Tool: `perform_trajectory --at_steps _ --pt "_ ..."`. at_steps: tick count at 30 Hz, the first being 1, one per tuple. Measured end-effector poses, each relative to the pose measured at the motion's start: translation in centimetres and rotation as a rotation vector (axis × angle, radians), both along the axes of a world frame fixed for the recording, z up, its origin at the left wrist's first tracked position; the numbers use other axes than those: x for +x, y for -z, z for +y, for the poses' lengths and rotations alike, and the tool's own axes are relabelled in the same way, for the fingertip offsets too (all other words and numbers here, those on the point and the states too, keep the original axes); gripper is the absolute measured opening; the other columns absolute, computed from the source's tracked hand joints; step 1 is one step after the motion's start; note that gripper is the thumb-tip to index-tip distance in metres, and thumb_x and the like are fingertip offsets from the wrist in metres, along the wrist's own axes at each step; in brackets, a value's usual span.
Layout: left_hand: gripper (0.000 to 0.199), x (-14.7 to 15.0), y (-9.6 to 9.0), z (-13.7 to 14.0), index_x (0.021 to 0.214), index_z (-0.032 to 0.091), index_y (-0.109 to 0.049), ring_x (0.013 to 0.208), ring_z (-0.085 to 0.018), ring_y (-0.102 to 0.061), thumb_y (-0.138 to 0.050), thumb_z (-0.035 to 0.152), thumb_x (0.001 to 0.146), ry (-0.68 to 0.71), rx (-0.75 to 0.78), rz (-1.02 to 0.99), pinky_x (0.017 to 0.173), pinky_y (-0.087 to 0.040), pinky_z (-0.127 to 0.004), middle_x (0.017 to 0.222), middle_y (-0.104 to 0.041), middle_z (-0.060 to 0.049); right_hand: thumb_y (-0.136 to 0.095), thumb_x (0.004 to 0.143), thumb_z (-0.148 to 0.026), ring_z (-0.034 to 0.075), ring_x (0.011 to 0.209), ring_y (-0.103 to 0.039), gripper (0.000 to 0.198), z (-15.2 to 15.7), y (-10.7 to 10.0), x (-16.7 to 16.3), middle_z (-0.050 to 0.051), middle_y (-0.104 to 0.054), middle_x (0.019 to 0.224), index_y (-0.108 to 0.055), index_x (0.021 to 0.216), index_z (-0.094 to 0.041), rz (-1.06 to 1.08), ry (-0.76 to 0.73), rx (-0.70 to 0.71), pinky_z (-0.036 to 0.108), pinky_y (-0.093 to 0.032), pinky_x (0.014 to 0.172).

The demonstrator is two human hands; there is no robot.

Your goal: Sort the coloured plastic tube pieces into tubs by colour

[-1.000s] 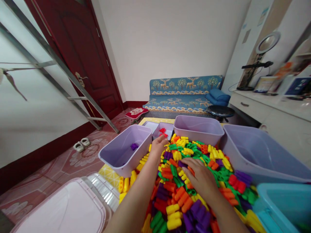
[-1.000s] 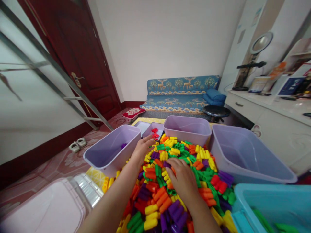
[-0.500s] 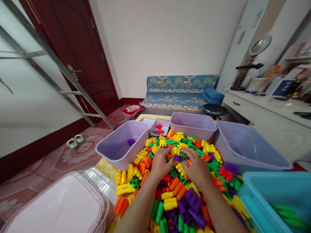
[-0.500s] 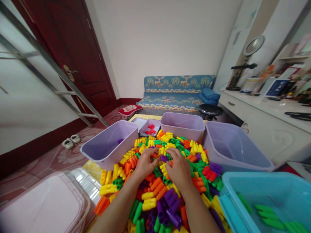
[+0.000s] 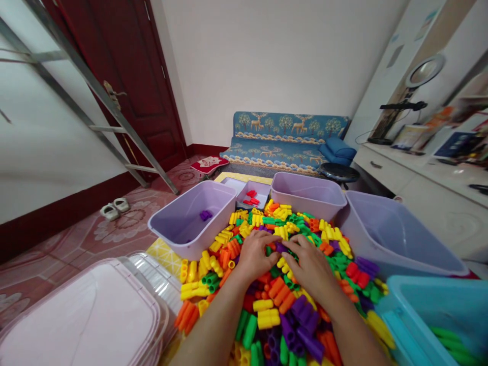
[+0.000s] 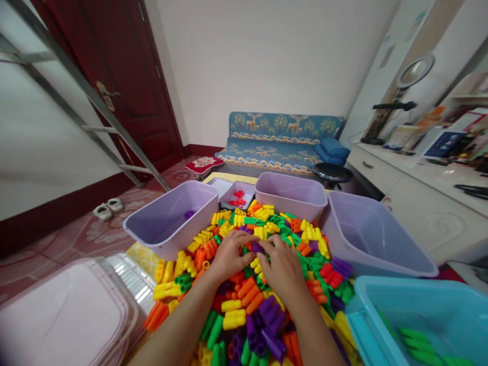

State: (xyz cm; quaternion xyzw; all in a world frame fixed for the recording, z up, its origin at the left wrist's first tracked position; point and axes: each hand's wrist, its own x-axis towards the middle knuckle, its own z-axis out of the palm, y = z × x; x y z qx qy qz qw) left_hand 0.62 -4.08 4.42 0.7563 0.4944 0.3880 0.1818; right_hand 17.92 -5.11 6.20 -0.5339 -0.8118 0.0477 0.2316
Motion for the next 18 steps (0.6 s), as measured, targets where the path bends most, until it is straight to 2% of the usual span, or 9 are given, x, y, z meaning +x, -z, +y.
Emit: perform_trajectory --at_steps 3,6,9,12,15,18 --pt "0.041 0.0 0.1 0.1 0.111 0.028 -0.070 0.098 -0.024 -0.059 -0.068 0.020 0.072 0.021 0.007 -0.055 0.090 -0.044 -0.035 0.104 -0.068 -0.004 -0.049 0.086 -0.025 0.021 0.095 -0.060 0.029 0.2 0.5 -0.5 0.006 -0.065 0.100 -0.067 0.108 -0.024 0.141 -0.040 -0.041 0.035 -0.048 0.085" --pt "0.027 0.2 0.2 0.2 0.105 0.026 -0.073 0.091 -0.022 -0.061 -0.065 0.025 0.079 0.047 0.010 -0.155 0.084 -0.047 -0.032 0.098 -0.069 -0.005 -0.052 0.084 -0.026 0.020 0.093 -0.062 0.031 0.6 1.1 -0.5 0.006 -0.067 0.106 -0.065 0.112 -0.022 0.417 -0.032 -0.121 0.034 -0.050 0.084" --pt "0.019 0.4 0.1 0.2 0.095 0.024 -0.075 0.091 -0.022 -0.062 -0.067 0.027 0.079 -0.014 0.048 -0.282 0.086 -0.047 -0.033 0.095 -0.069 -0.007 -0.054 0.083 -0.030 0.019 0.089 -0.064 0.033 0.8 1.5 -0.4 0.006 -0.067 0.110 -0.063 0.113 -0.021 0.595 -0.028 -0.137 0.035 -0.052 0.083" --pt "0.014 0.3 -0.3 0.2 0.090 0.022 -0.075 0.098 -0.022 -0.060 -0.069 0.026 0.078 -0.161 0.117 -0.445 0.093 -0.044 -0.035 0.099 -0.069 -0.007 -0.053 0.083 -0.031 0.018 0.084 -0.064 0.030 0.9 1.7 -0.4 0.007 -0.066 0.110 -0.064 0.110 -0.021 0.641 -0.019 -0.116 0.035 -0.053 0.081" --pt "0.013 -0.1 -0.8 0.2 0.088 0.022 -0.075 0.104 -0.022 -0.058 -0.067 0.025 0.079 -0.276 0.170 -0.577 0.096 -0.042 -0.035 0.104 -0.066 -0.007 -0.053 0.084 -0.030 0.018 0.083 -0.064 0.028 0.9 1.8 -0.4 0.008 -0.065 0.108 -0.065 0.106 -0.020 0.598 -0.010 -0.081 0.036 -0.052 0.083" --pt "0.015 -0.3 -1.1 0.4 0.089 0.020 -0.074 0.098 -0.020 -0.059 -0.068 0.029 0.079 -0.276 0.103 -0.757 0.090 -0.045 -0.031 0.099 -0.066 -0.006 -0.052 0.084 -0.028 0.018 0.085 -0.063 0.025 0.8 1.9 -0.5 0.007 -0.066 0.105 -0.066 0.103 -0.020 0.537 -0.021 -0.052 0.036 -0.049 0.086"
